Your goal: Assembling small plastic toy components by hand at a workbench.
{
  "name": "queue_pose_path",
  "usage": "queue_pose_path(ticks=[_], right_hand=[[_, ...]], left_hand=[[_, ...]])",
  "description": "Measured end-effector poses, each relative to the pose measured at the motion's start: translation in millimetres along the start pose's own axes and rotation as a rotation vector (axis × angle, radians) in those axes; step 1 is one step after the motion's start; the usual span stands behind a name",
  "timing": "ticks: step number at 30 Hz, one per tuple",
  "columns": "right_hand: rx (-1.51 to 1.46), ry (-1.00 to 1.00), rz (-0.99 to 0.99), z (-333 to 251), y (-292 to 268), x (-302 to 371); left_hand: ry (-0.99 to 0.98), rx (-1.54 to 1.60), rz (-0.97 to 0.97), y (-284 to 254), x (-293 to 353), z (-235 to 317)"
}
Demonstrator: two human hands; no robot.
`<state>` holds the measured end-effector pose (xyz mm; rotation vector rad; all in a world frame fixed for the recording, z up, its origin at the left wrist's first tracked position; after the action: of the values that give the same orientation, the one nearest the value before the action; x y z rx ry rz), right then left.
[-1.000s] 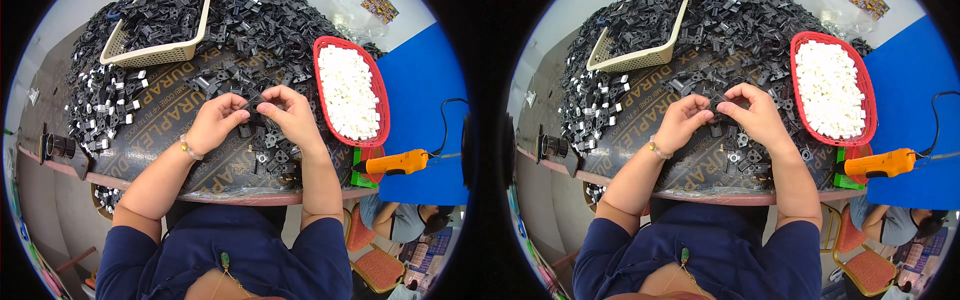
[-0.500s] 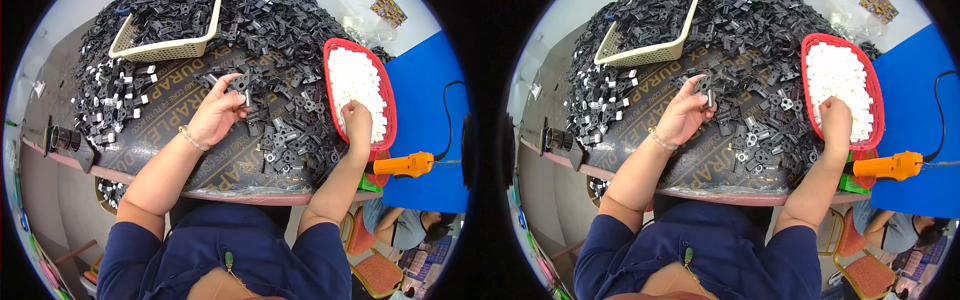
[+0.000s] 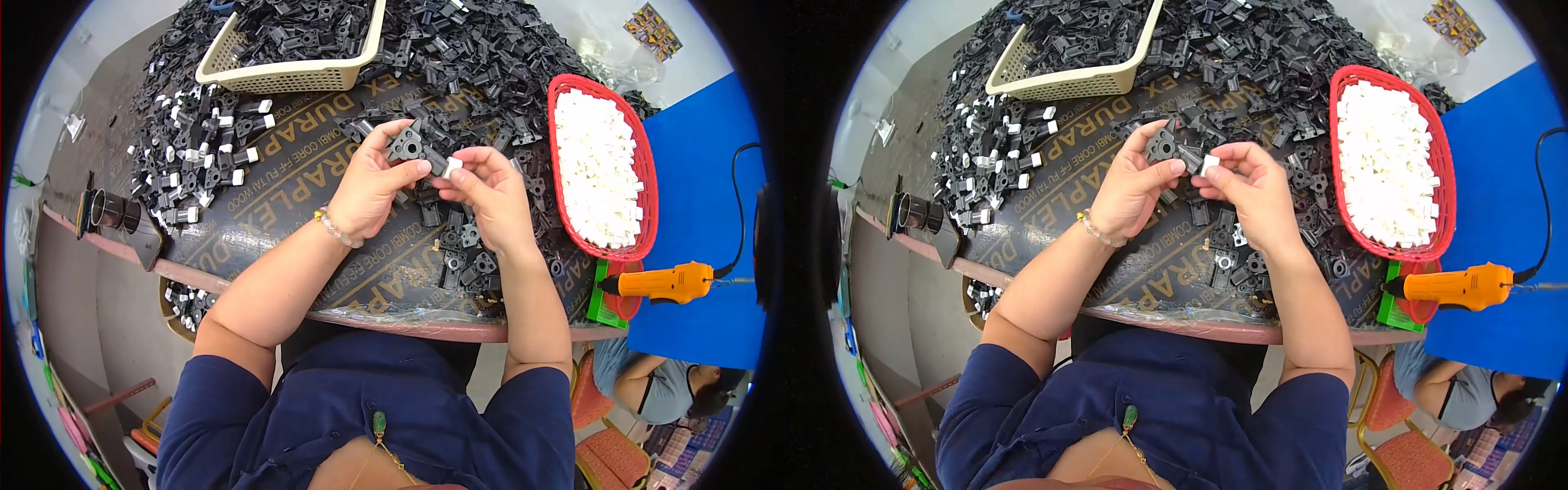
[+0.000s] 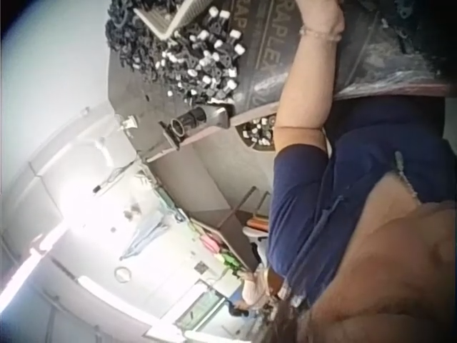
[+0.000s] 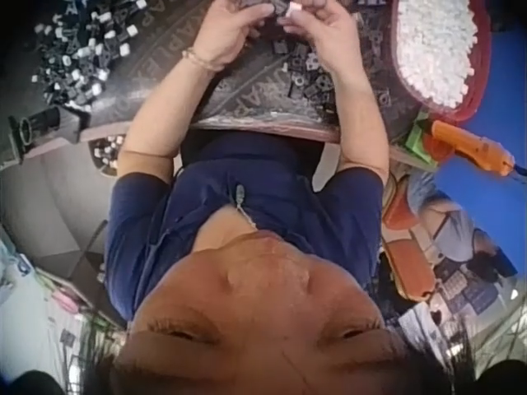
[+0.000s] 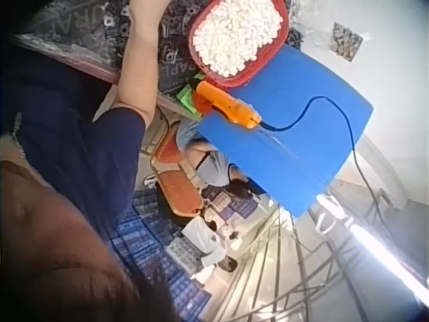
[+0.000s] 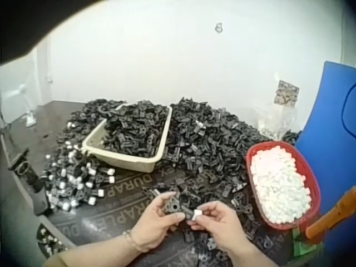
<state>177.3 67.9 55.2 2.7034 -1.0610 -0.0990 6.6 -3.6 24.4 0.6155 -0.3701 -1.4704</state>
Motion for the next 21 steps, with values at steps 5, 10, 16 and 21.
queue_pose_path(ticks=[5, 10, 16, 21], right_hand=[[-0.020, -0.077, -0.024, 16.3, -4.0, -1.5], [0.008, -0.085, -0.017, 18.9, -2.2, -0.3], [0.044, -0.301, -0.195, 17.4, 4.6, -6.7], [0.232, -0.377, -0.174, -21.2, 21.5, -11.4]], left_hand=[[0.067, -0.072, 0.006, 4.7, 1.2, -2.7], [0.080, -0.234, -0.021, 1.8, 3.0, 2.9], [-0.198, 0.165, -0.218, 3.7, 5.3, 10.3], [-0.167, -0.172, -0.240, -2.2, 5.4, 16.8]])
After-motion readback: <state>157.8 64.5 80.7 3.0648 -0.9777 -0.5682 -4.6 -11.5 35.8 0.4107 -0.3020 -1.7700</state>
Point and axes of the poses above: each hand's wrist, its own x-axis away from the middle knuckle, its own y-axis out of the palm, z = x × y, the point moved 1 cm from there along -x, towards the middle knuckle, and after that the axes turned 11 degrees about -z, right-handed, at the moved point
